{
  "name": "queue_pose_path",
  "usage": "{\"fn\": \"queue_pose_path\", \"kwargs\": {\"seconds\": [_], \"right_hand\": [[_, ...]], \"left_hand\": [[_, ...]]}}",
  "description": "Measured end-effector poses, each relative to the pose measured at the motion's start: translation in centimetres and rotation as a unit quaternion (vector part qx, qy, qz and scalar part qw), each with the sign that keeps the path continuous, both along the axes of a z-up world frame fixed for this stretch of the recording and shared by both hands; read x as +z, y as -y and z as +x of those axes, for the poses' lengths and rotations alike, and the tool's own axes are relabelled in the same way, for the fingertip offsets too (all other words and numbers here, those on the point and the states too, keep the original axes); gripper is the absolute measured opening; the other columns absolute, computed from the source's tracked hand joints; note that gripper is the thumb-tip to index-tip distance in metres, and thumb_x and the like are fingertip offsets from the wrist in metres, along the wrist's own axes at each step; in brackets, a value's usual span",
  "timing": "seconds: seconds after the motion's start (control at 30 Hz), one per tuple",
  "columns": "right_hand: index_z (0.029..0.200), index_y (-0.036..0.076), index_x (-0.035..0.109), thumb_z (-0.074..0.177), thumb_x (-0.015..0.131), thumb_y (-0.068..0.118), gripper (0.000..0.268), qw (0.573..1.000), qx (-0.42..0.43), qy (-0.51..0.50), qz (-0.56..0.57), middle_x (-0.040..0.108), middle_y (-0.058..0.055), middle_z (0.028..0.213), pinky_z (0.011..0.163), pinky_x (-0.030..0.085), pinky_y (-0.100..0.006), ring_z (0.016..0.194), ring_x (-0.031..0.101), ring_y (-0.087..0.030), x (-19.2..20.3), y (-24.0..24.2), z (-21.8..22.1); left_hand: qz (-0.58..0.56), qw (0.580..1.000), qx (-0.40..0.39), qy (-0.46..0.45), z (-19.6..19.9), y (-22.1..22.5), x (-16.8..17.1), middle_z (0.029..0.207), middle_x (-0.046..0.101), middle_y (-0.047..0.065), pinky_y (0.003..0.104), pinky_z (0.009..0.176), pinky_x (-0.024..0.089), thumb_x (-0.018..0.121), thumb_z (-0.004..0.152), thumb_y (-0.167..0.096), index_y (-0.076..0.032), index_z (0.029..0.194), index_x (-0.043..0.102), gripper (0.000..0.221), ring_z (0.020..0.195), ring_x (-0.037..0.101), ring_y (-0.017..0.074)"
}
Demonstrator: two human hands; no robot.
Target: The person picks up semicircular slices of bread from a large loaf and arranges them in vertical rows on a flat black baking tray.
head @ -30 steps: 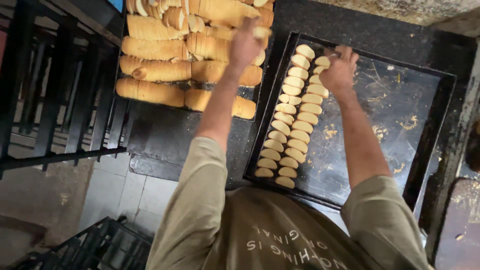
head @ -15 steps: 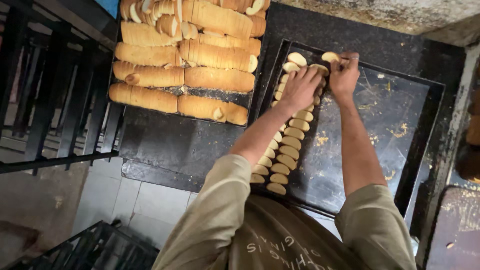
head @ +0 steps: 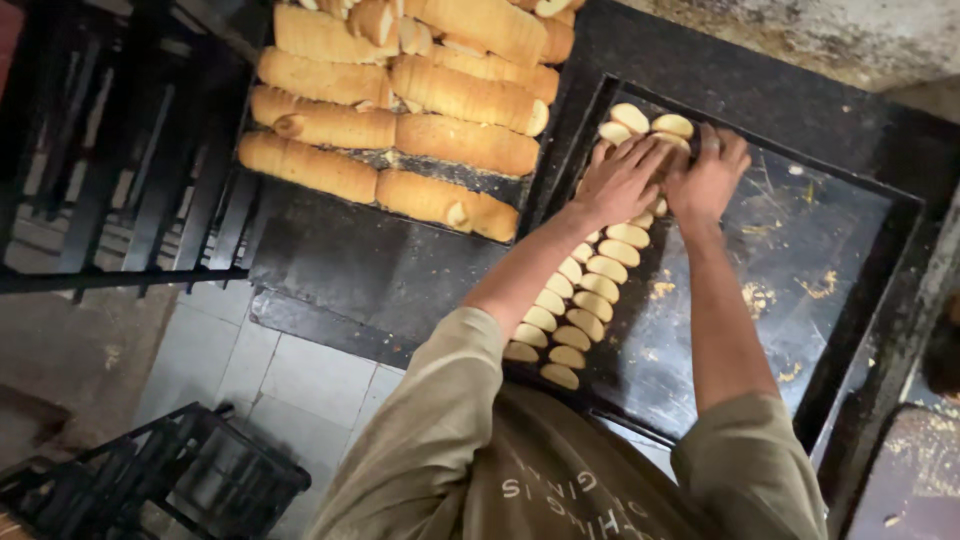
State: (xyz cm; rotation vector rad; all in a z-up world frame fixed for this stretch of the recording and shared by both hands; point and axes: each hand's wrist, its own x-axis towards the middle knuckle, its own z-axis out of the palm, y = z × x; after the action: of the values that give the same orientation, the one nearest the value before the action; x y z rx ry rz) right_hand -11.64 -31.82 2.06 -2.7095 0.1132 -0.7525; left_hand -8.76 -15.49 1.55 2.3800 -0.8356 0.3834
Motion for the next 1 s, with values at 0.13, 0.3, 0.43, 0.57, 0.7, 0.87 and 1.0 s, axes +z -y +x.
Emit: {"fn": "queue_pose_path", "kwargs": {"seconds": [0.13,0.3,0.43,0.57,0.7,0.87,1.0], "right_hand": [[0.134,-0.004,0.064,0.092,0.076,0.014,0.047,0.998,0.042,-0.007,-0.035,0.054,-0.022,0.134,0.104,0.038,-0.059,0.122,0.048,-0.042,1.9,-4.9,-1.6],[0.151,-0.001,0.052,0.101,0.076,0.025,0.061,0.993,0.109,-0.039,-0.003,0.043,-0.025,0.151,0.110,0.034,-0.061,0.139,0.042,-0.045,3.6,-13.1,-0.7],[0.161,-0.003,0.035,0.106,0.066,0.045,0.079,0.976,0.182,-0.101,-0.068,0.028,-0.029,0.166,0.117,0.026,-0.066,0.153,0.024,-0.050,4.1,-17.4,3.2],[0.167,-0.003,0.023,0.112,0.057,0.056,0.087,0.970,0.198,-0.121,-0.071,0.016,-0.032,0.170,0.120,0.022,-0.068,0.158,0.013,-0.052,3.9,-19.8,7.3],[0.170,0.000,0.018,0.112,0.057,0.056,0.089,0.972,0.168,-0.155,-0.060,0.010,-0.032,0.172,0.121,0.020,-0.070,0.159,0.009,-0.052,3.2,-21.2,7.3],[0.166,0.000,0.018,0.097,0.073,0.045,0.099,0.974,0.132,-0.175,-0.056,0.009,-0.032,0.169,0.117,0.021,-0.071,0.156,0.010,-0.053,4.2,-20.8,3.3],[0.164,0.002,0.024,0.082,0.083,0.028,0.103,0.982,0.133,-0.130,-0.038,0.012,-0.029,0.168,0.118,0.021,-0.069,0.155,0.012,-0.051,6.1,-19.3,0.8]], "left_hand": [[-0.016,0.997,0.065,-0.030,4.6,-5.2,1.8,0.139,0.057,0.008,0.054,0.102,0.041,0.068,0.090,-0.044,-0.012,0.134,0.058,0.055,0.130,0.054,0.0278],[0.010,0.971,0.238,0.003,15.2,-19.3,3.0,0.149,0.042,0.027,0.053,0.112,0.040,0.076,0.091,-0.035,0.007,0.150,0.043,0.080,0.137,0.039,0.0424],[0.107,0.894,0.434,-0.035,18.2,-30.3,2.5,0.144,0.045,0.023,0.056,0.105,0.039,0.076,0.079,-0.027,-0.001,0.138,0.044,0.072,0.130,0.045,0.0387],[0.000,0.890,0.434,-0.141,17.9,-33.1,0.0,0.141,0.048,0.022,0.059,0.104,0.043,0.078,0.085,-0.035,-0.011,0.142,0.045,0.071,0.129,0.049,0.0432],[-0.027,0.883,0.453,-0.121,18.7,-33.2,-1.8,0.143,0.050,0.021,0.057,0.108,0.043,0.083,0.078,-0.039,-0.009,0.139,0.046,0.077,0.132,0.051,0.0405],[-0.193,0.869,0.454,-0.031,16.2,-30.5,-1.0,0.139,0.054,0.023,0.055,0.110,0.044,0.086,0.073,-0.031,-0.007,0.132,0.054,0.072,0.131,0.053,0.0435],[-0.258,0.925,0.262,0.092,8.1,-21.6,-0.3,0.130,0.062,0.023,0.050,0.106,0.049,0.083,0.067,-0.020,-0.005,0.131,0.054,0.071,0.124,0.060,0.0414]]}}
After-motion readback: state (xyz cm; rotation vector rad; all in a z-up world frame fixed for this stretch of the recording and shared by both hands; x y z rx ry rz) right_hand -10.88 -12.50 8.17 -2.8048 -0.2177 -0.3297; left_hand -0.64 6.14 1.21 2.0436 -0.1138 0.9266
